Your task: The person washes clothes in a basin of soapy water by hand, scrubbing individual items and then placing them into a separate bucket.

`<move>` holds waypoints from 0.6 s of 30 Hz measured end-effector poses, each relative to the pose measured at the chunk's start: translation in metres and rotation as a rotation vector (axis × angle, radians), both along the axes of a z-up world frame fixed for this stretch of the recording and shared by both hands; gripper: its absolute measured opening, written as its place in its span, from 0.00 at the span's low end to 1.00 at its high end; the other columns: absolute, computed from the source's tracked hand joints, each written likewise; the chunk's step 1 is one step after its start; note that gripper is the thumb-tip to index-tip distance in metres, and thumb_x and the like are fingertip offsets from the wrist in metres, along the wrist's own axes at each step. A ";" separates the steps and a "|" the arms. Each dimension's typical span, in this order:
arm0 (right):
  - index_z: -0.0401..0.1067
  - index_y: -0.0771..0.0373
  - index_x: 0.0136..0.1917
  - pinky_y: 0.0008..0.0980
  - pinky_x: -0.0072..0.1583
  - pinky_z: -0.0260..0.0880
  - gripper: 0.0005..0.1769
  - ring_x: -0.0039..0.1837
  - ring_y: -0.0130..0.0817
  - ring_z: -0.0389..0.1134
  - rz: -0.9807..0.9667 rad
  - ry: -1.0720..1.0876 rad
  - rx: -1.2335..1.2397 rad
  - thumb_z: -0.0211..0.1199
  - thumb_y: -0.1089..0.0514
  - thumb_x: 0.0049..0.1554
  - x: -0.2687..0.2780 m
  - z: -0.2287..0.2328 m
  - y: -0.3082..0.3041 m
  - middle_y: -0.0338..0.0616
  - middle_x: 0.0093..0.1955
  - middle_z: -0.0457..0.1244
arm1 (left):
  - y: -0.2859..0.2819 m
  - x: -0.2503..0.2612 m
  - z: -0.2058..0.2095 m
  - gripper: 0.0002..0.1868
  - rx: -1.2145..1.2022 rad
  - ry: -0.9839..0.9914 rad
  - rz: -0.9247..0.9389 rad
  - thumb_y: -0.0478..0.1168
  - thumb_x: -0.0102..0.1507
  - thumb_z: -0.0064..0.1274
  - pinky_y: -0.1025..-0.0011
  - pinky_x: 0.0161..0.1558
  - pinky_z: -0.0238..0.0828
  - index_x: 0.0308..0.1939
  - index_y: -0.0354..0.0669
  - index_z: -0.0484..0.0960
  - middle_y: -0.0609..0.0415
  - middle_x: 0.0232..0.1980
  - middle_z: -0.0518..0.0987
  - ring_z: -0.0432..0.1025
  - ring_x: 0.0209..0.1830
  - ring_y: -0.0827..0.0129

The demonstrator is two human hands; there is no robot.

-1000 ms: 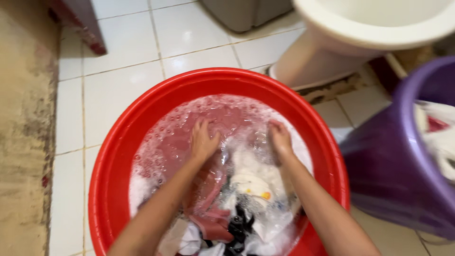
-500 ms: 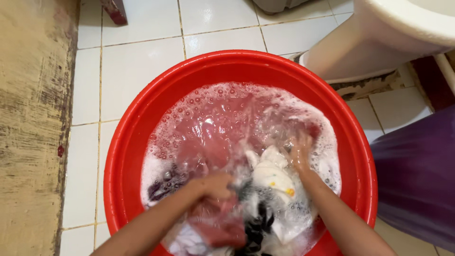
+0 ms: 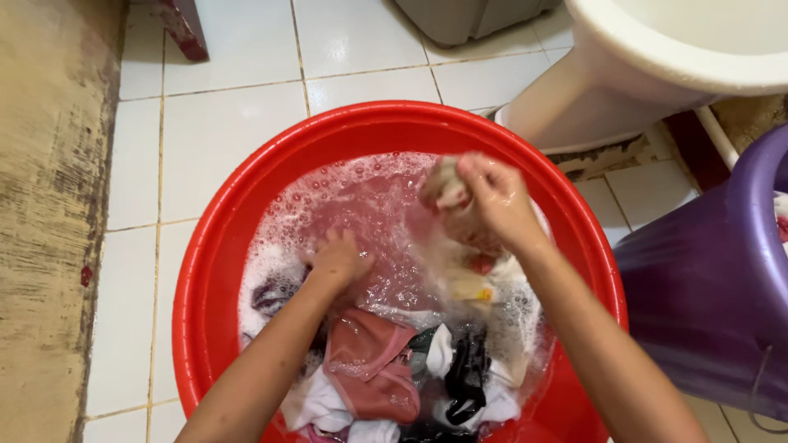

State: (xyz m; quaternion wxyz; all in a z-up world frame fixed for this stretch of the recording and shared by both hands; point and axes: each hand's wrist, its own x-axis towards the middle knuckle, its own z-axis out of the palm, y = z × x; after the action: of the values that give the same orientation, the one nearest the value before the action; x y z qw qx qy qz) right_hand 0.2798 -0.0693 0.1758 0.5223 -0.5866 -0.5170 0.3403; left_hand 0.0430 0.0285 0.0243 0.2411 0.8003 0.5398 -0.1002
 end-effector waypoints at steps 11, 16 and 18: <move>0.72 0.56 0.69 0.29 0.51 0.76 0.21 0.52 0.37 0.74 0.002 -1.088 0.745 0.63 0.62 0.63 -0.032 -0.035 0.004 0.48 0.70 0.65 | -0.005 -0.020 -0.021 0.43 -0.085 -0.053 -0.130 0.60 0.63 0.54 0.51 0.70 0.62 0.71 0.33 0.61 0.34 0.74 0.64 0.65 0.71 0.45; 0.71 0.53 0.72 0.26 0.39 0.72 0.28 0.38 0.27 0.69 0.163 -1.116 0.530 0.64 0.65 0.59 -0.039 -0.062 -0.006 0.45 0.72 0.67 | -0.025 -0.013 -0.013 0.40 -0.193 -0.332 -0.076 0.58 0.61 0.54 0.57 0.67 0.63 0.66 0.33 0.62 0.35 0.70 0.67 0.67 0.68 0.49; 0.68 0.48 0.73 0.25 0.43 0.73 0.29 0.44 0.30 0.69 0.159 -1.111 0.611 0.63 0.61 0.59 -0.039 -0.061 -0.007 0.48 0.73 0.64 | -0.026 -0.010 -0.008 0.37 -0.210 -0.291 -0.067 0.58 0.63 0.54 0.57 0.67 0.65 0.63 0.31 0.66 0.34 0.66 0.71 0.69 0.66 0.48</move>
State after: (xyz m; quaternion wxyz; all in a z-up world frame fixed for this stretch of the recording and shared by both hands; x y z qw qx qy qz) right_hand 0.2410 -0.0759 0.1145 0.2934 -0.4600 -0.8263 -0.1399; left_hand 0.0325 0.0024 0.0160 0.3954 0.7943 0.4588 -0.0469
